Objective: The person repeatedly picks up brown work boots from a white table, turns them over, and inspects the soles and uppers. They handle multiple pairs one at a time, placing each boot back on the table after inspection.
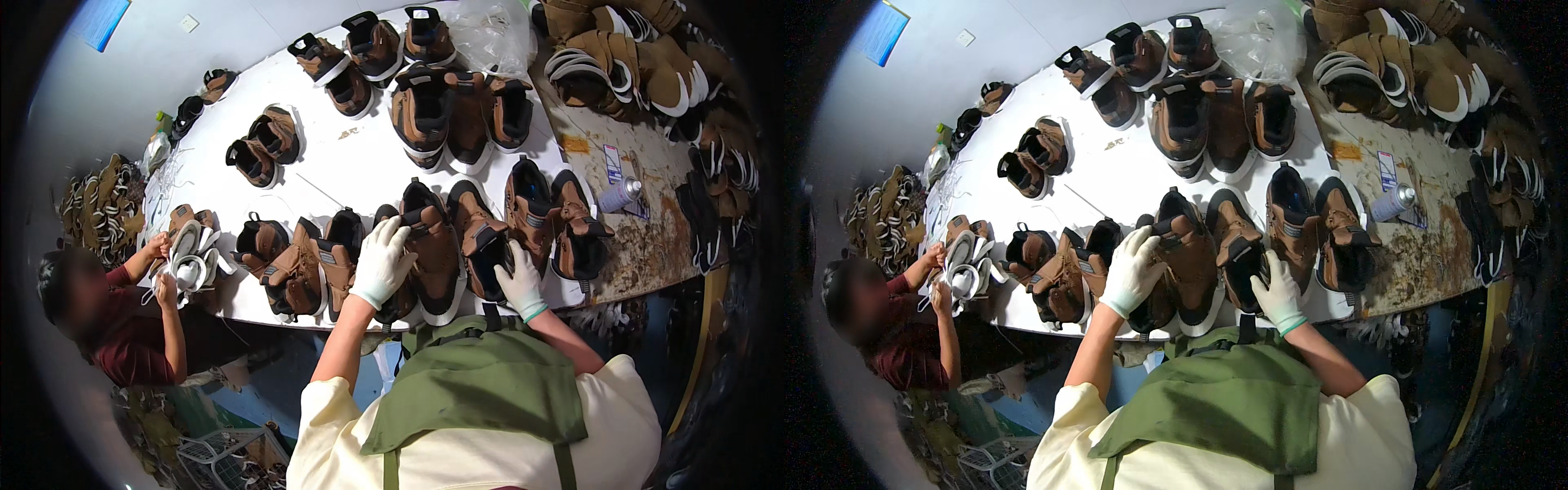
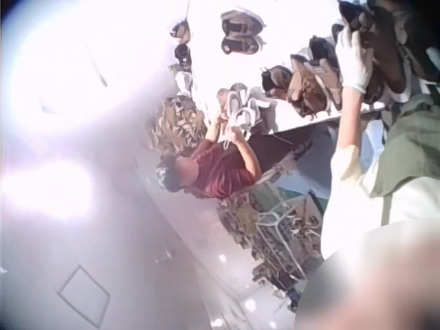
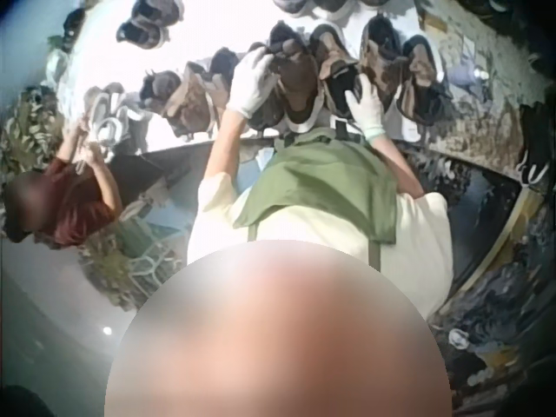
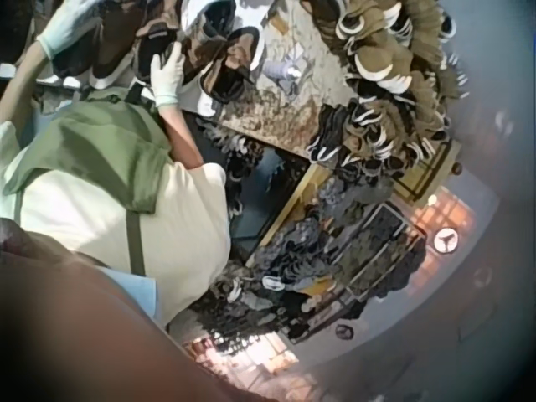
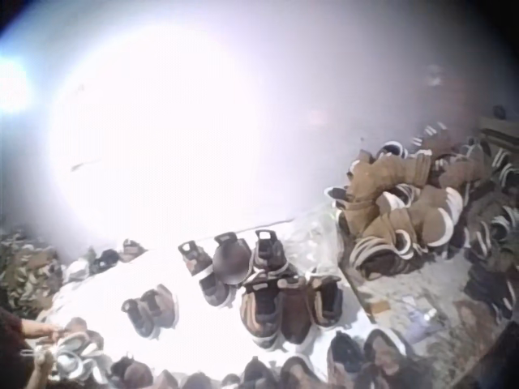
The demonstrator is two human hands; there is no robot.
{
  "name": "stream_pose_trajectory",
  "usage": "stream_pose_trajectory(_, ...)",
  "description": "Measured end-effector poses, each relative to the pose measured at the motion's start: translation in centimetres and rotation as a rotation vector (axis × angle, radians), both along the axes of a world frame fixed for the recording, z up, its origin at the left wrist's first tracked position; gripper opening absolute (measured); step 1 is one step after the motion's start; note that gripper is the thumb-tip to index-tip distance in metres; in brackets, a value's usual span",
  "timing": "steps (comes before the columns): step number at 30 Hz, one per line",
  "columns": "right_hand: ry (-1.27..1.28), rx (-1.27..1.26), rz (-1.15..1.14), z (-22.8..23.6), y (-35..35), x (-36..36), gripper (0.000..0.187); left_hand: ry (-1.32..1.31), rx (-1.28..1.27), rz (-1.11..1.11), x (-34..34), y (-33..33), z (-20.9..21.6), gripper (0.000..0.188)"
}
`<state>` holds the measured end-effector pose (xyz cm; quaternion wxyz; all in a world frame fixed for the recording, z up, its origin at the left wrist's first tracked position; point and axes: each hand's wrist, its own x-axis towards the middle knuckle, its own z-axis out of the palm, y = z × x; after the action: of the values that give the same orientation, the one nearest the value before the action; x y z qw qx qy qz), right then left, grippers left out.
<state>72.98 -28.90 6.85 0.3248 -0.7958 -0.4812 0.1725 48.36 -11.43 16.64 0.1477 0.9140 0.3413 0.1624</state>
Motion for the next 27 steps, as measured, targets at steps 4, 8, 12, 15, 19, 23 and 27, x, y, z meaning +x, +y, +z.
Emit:
stream_pose_trajectory(4,-0.002,0.030,0.005,-0.1,0.2,0.2,0.065,0.037,0.023,0.014,0.2,0.1,-0.5,0.053)
stream_pose_trajectory(8,0.035,-0.015,0.025,0.3,0.5,0.0,0.065,0.004,0.085,0.049,0.7,-0.1,0.2,0.054)
stream_pose_trajectory(12,0.035,0.014,0.018,0.6,0.3,-0.1,0.062,-0.103,0.050,-0.006,2.1,0.6,0.3,0.054)
stream_pose_trajectory(15,0.006,0.034,0.008,-0.3,0.1,0.1,0.061,-0.146,0.057,-0.041,2.1,0.0,-0.5,0.052)
stream_pose_trajectory(19,-0.006,-0.015,0.070,-0.1,0.2,0.4,0.061,-0.135,0.030,0.052,0.4,-1.7,-0.6,0.046)
stream_pose_trajectory(23,0.009,-0.030,0.085,-0.3,0.2,0.9,0.060,-0.187,0.048,0.084,-0.8,-2.4,-1.0,0.046)
stream_pose_trajectory(27,0.006,-0.028,0.083,-0.3,0.3,0.8,0.061,-0.199,0.000,0.110,-1.5,-3.2,-0.7,0.044)
